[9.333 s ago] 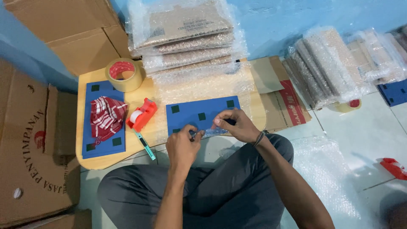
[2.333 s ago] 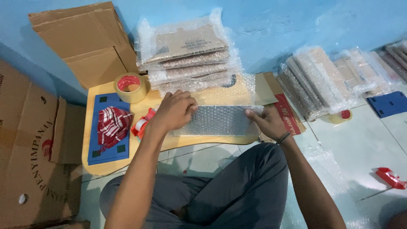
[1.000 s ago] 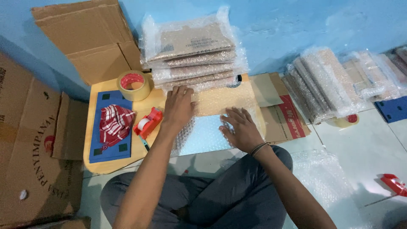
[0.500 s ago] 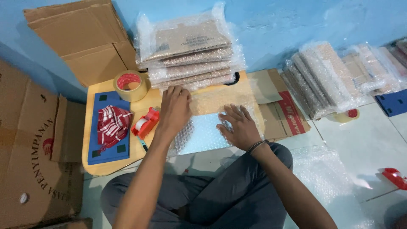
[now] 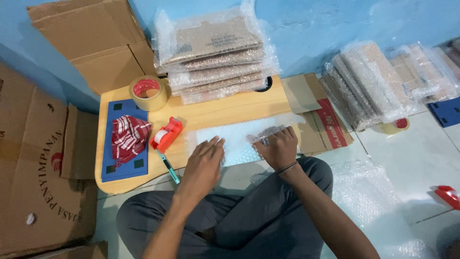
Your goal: A person is wrapping a blue rectangular object in bubble wrap and securing it with red tape at a manual packaging station.
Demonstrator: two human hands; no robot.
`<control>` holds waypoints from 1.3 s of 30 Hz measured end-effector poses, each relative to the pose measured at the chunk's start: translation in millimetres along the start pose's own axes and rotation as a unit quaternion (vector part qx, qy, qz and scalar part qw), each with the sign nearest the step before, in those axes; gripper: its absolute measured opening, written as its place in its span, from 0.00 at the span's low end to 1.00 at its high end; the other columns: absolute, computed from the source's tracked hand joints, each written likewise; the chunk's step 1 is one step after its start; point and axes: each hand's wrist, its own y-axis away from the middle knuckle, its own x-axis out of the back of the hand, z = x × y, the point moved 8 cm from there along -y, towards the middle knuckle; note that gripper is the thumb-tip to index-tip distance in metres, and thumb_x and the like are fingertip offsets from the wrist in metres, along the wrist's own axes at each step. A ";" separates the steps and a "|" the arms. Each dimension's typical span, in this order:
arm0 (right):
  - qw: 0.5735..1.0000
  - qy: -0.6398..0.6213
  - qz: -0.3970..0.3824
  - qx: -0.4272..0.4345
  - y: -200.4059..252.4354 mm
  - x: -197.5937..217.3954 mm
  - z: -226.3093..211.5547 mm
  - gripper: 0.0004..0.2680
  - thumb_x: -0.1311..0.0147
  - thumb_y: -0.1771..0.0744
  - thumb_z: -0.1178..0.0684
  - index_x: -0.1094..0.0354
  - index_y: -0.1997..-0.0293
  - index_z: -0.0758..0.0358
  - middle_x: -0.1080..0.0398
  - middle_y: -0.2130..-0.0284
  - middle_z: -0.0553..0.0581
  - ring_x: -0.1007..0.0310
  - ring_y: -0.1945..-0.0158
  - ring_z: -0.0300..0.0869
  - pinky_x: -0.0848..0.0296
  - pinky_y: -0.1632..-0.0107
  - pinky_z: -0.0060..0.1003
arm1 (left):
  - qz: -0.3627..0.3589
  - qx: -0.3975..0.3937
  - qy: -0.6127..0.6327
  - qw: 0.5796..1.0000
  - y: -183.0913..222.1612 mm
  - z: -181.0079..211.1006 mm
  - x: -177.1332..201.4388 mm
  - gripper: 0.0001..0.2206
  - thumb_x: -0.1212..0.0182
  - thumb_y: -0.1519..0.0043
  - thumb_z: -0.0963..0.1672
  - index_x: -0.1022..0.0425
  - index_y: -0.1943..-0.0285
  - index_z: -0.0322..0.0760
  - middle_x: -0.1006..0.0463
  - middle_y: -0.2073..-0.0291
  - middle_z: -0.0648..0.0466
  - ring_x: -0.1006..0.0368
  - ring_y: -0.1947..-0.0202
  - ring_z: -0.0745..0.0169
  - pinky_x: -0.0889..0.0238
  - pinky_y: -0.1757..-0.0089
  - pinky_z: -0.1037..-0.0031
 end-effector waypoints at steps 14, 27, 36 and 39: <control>0.993 -0.059 0.052 0.086 18.0 43.9 17.1 0.08 0.35 0.37 0.43 0.26 0.61 0.50 0.26 0.57 0.52 0.28 0.54 0.50 0.32 0.46 0.48 | 0.055 0.009 0.020 0.998 19.5 -4.1 -16.1 0.03 0.43 0.37 0.36 0.28 0.56 0.31 0.23 0.45 0.34 0.30 0.38 0.38 0.44 0.36 0.47; 0.981 0.000 -0.079 0.179 63.7 -19.8 -16.2 0.19 0.40 0.34 0.40 0.31 0.35 0.45 0.41 0.29 0.53 0.47 0.25 0.50 0.48 0.25 0.53 | 0.113 -0.006 0.011 0.993 34.4 -13.3 -25.5 0.17 0.37 0.35 0.43 0.27 0.38 0.34 0.22 0.44 0.38 0.31 0.37 0.41 0.46 0.35 0.51; 0.982 0.030 -0.135 0.129 73.2 -27.9 -7.9 0.19 0.45 0.32 0.35 0.34 0.33 0.38 0.38 0.31 0.49 0.49 0.24 0.48 0.66 0.24 0.68 | 0.192 0.006 -0.073 0.979 47.7 -10.4 -41.0 0.18 0.34 0.38 0.45 0.23 0.39 0.39 0.22 0.42 0.45 0.33 0.34 0.47 0.50 0.33 0.46; 0.978 0.041 -0.155 0.131 74.0 -26.3 -7.3 0.21 0.44 0.34 0.33 0.35 0.32 0.37 0.38 0.32 0.50 0.48 0.24 0.49 0.64 0.26 0.70 | 0.194 0.012 -0.062 0.979 46.9 -5.7 -33.0 0.17 0.35 0.36 0.43 0.23 0.38 0.36 0.22 0.44 0.41 0.31 0.37 0.43 0.49 0.34 0.43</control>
